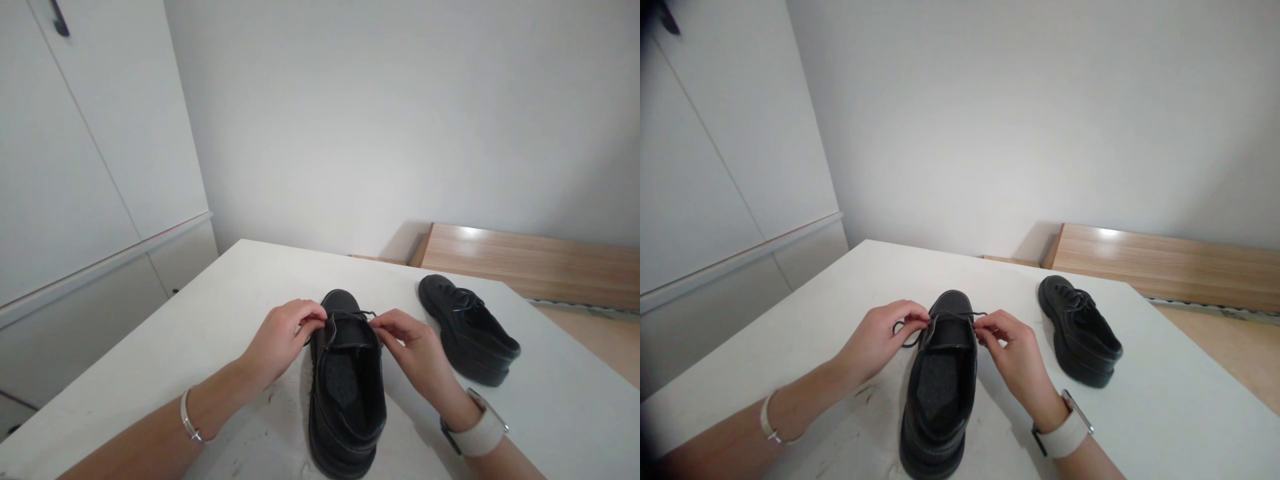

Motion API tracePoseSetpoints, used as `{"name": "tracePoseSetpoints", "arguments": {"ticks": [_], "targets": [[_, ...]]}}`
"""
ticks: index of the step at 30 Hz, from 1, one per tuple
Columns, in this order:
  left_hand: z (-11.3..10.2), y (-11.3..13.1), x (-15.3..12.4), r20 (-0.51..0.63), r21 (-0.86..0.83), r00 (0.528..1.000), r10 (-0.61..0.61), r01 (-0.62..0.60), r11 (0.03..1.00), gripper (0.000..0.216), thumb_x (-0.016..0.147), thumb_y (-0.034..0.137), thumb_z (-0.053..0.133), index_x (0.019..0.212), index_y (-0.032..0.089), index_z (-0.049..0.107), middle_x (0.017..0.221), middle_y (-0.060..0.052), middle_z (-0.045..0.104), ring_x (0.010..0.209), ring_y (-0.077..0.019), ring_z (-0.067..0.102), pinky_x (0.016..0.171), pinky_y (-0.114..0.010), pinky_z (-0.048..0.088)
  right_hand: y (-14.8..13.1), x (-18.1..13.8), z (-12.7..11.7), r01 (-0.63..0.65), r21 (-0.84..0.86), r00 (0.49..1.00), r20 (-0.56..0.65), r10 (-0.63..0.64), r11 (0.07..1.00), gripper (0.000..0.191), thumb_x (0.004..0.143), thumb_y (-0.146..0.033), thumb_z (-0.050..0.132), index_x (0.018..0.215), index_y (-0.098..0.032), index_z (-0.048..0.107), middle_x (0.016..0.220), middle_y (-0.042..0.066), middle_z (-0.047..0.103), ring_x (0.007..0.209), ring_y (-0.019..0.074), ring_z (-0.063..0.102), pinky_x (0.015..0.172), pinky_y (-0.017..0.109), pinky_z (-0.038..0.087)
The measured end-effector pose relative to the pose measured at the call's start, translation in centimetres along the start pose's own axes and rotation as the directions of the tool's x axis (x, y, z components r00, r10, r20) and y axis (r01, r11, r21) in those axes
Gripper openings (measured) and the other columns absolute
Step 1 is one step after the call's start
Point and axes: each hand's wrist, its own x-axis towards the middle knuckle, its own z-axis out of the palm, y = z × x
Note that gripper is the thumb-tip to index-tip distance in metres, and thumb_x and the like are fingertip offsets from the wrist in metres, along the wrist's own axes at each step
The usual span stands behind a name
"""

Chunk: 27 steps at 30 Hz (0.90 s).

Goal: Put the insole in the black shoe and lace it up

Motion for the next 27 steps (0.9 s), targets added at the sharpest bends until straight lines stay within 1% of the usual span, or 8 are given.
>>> {"name": "tracePoseSetpoints", "arguments": {"ticks": [3, 5, 7, 10, 13, 18, 22, 27], "targets": [[-0.4, 1.2, -0.1, 0.05, -0.081, 0.997, -0.066, 0.07, 0.994, 0.017, 0.098, 0.029, 0.052, 0.095, 0.021, 0.067, 0.089, 0.0, 0.072, 0.083, -0.0159, 0.066, 0.074, -0.026, 0.047, -0.2, -0.2, 0.1, 0.003, -0.003, 1.0, 0.003, -0.003, 1.0, 0.016, 0.089, -0.032, 0.064, 0.087, -0.019, 0.073, 0.085, 0.005, 0.071, 0.078, 0.0174, 0.068, 0.072, 0.027, 0.058], [-0.5, 2.1, -0.2, 0.099, -0.128, 0.991, -0.095, 0.107, 0.986, 0.024, 0.094, 0.041, 0.057, 0.103, 0.021, 0.066, 0.092, -0.002, 0.071, 0.085, -0.0178, 0.066, 0.071, -0.026, 0.049, -0.6, -0.4, 0.0, 0.005, -0.021, 1.0, 0.0, -0.005, 1.0, 0.019, 0.092, -0.034, 0.062, 0.094, -0.019, 0.073, 0.089, 0.006, 0.072, 0.08, 0.0175, 0.069, 0.073, 0.027, 0.058], [-0.4, 2.8, -0.1, 0.125, -0.097, 0.989, -0.084, 0.096, 0.991, 0.036, 0.088, 0.047, 0.065, 0.112, 0.021, 0.063, 0.096, -0.004, 0.07, 0.089, -0.0196, 0.065, 0.075, -0.029, 0.05, -1.5, -0.7, -0.2, 0.011, -0.04, 1.0, 0.007, -0.011, 0.999, 0.025, 0.095, -0.037, 0.058, 0.106, -0.019, 0.072, 0.095, 0.007, 0.073, 0.083, 0.0174, 0.069, 0.075, 0.028, 0.058], [-0.3, 3.4, 0.3, 0.131, 0.056, 0.99, -0.043, 0.036, 0.998, 0.037, 0.088, 0.04, 0.059, 0.119, 0.02, 0.061, 0.097, -0.004, 0.068, 0.087, -0.0197, 0.063, 0.081, -0.032, 0.05, -2.9, -1.3, -0.3, 0.053, -0.058, 0.997, 0.059, -0.05, 0.997, 0.038, 0.096, -0.04, 0.058, 0.125, -0.017, 0.063, 0.105, 0.009, 0.071, 0.089, 0.018, 0.068, 0.08, 0.031, 0.058], [-0.3, 3.6, 0.9, 0.196, 0.188, 0.979, -0.056, 0.019, 0.982, 0.038, 0.09, 0.032, 0.042, 0.118, 0.019, 0.064, 0.096, -0.005, 0.066, 0.082, -0.0199, 0.063, 0.076, -0.033, 0.048, -3.9, -1.7, -0.2, 0.121, -0.154, 0.989, 0.099, -0.107, 0.981, 0.048, 0.091, -0.034, 0.065, 0.134, -0.014, 0.055, 0.113, 0.011, 0.066, 0.095, 0.0199, 0.065, 0.087, 0.035, 0.056], [-0.3, 3.4, 2.4, 0.272, 0.376, 0.956, -0.113, 0.002, 0.927, 0.038, 0.085, 0.026, 0.037, 0.097, 0.016, 0.072, 0.094, -0.008, 0.066, 0.08, -0.0216, 0.062, 0.074, -0.035, 0.046, -5.0, -1.4, 0.3, 0.129, -0.481, 0.987, 0.149, -0.064, 0.867, 0.033, 0.087, -0.008, 0.049, 0.115, -0.014, 0.065, 0.099, 0.009, 0.063, 0.086, 0.0197, 0.062, 0.082, 0.032, 0.052], [0.2, 3.9, 3.8, 0.353, 0.514, 0.924, -0.147, -0.06, 0.856, 0.029, 0.085, 0.022, 0.044, 0.089, 0.015, 0.072, 0.088, -0.008, 0.066, 0.082, -0.024, 0.062, 0.077, -0.037, 0.046, -5.9, -1.0, 0.8, 0.11, -0.668, 0.985, 0.173, 0.009, 0.736, 0.023, 0.086, -0.007, 0.048, 0.098, -0.013, 0.066, 0.094, 0.009, 0.062, 0.079, 0.02, 0.061, 0.072, 0.03, 0.05], [0.6, 4.7, 4.4, 0.427, 0.615, 0.882, -0.201, -0.121, 0.779, 0.021, 0.084, 0.016, 0.046, 0.084, 0.015, 0.067, 0.089, -0.009, 0.063, 0.086, -0.0257, 0.062, 0.08, -0.038, 0.045, -6.6, -0.2, 0.9, 0.092, -0.759, 0.98, 0.183, 0.075, 0.645, 0.018, 0.093, -0.009, 0.048, 0.092, -0.015, 0.065, 0.089, 0.008, 0.064, 0.074, 0.0195, 0.062, 0.064, 0.03, 0.046]]}}
